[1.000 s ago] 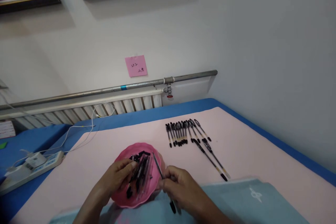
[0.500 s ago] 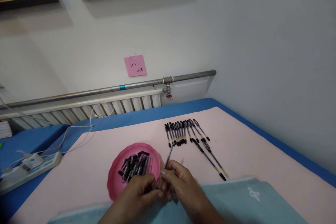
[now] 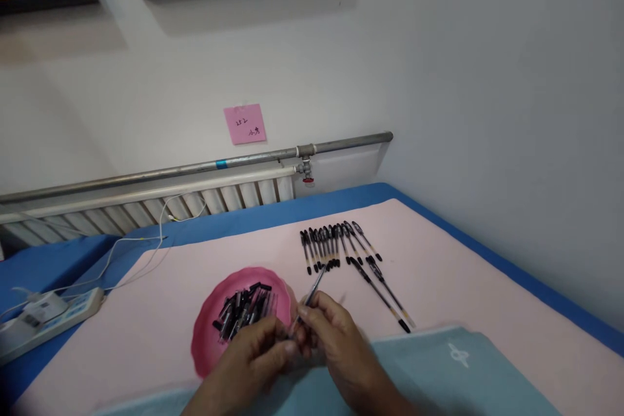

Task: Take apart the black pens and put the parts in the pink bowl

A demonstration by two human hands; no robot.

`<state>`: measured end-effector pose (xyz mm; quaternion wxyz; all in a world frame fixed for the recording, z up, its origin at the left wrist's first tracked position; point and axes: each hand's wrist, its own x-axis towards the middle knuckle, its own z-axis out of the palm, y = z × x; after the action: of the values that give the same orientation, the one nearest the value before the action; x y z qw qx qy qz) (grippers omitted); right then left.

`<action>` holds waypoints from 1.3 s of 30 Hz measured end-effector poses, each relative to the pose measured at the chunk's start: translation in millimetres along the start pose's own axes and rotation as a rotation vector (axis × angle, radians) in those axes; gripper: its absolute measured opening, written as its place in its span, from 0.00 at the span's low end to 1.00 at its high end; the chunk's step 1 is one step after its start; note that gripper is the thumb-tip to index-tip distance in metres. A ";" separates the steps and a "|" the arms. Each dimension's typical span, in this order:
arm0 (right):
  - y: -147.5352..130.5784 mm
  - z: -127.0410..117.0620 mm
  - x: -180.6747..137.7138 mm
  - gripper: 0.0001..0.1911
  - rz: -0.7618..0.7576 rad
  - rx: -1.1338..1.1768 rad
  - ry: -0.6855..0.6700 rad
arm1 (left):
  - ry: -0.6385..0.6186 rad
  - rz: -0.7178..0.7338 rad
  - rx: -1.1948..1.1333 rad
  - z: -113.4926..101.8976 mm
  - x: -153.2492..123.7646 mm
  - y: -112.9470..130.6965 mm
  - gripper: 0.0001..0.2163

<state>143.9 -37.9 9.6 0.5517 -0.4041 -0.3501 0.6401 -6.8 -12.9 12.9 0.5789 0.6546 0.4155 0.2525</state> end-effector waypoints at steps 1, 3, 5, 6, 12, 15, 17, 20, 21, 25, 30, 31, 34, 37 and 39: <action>0.0 -0.1 0.1 0.15 -0.005 -0.016 0.012 | 0.059 0.030 0.053 1.2 0.7 -0.6 0.13; -0.4 0.2 -0.5 0.15 -0.003 -0.034 0.023 | 0.088 0.040 0.106 1.9 1.0 -0.9 0.12; -1.0 1.1 -1.7 0.14 -0.001 -0.021 0.014 | 0.012 -0.012 0.055 0.4 -0.2 0.6 0.13; -1.2 1.5 -2.2 0.14 0.000 0.003 0.002 | -0.056 -0.050 -0.008 -0.7 -0.9 1.9 0.15; -1.3 2.0 -0.9 0.14 0.021 0.063 0.013 | -0.070 -0.042 -0.129 -1.1 -0.8 5.2 0.18; -0.4 1.9 0.1 0.13 0.010 0.025 0.017 | 0.035 -0.017 -0.036 1.5 -0.2 3.3 0.15; 0.3 1.9 -0.1 0.13 -0.003 0.024 0.005 | -0.005 -0.040 -0.015 1.0 -1.2 3.5 0.16; 1.0 2.0 -1.0 0.13 -0.006 0.042 -0.018 | -0.162 -0.102 -0.080 -1.8 -3.1 5.6 0.19; 1.1 1.9 -1.1 0.13 -0.006 0.044 -0.017 | -0.186 -0.110 -0.093 -2.3 -3.2 6.0 0.20; 1.0 1.4 -0.3 0.13 -0.011 0.004 0.025 | -0.040 -0.050 -0.007 0.2 -0.8 3.3 0.17; 0.8 3.2 0.4 0.13 -0.006 0.041 0.001 | -0.120 -0.091 -0.093 0.6 0.0 0.9 0.18; 0.7 3.6 0.3 0.13 -0.002 0.055 -0.005 | -0.166 -0.109 -0.129 -0.5 -0.4 1.4 0.19; 0.6 3.7 0.4 0.13 0.001 0.056 0.009 | -0.187 -0.116 -0.149 -2.6 -1.3 2.8 0.21; 1.3 1.6 1.4 0.13 -0.004 0.022 0.034 | -0.059 -0.068 -0.087 -1.0 -0.4 1.7 0.17; 2.1 0.3 1.9 0.13 -0.003 0.008 0.030 | -0.019 -0.049 -0.064 0.8 0.2 0.5 0.16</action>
<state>142.7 -36.4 7.6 0.5595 -0.4109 -0.3401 0.6344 -5.9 -13.2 13.2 0.6096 0.6277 0.4176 0.2449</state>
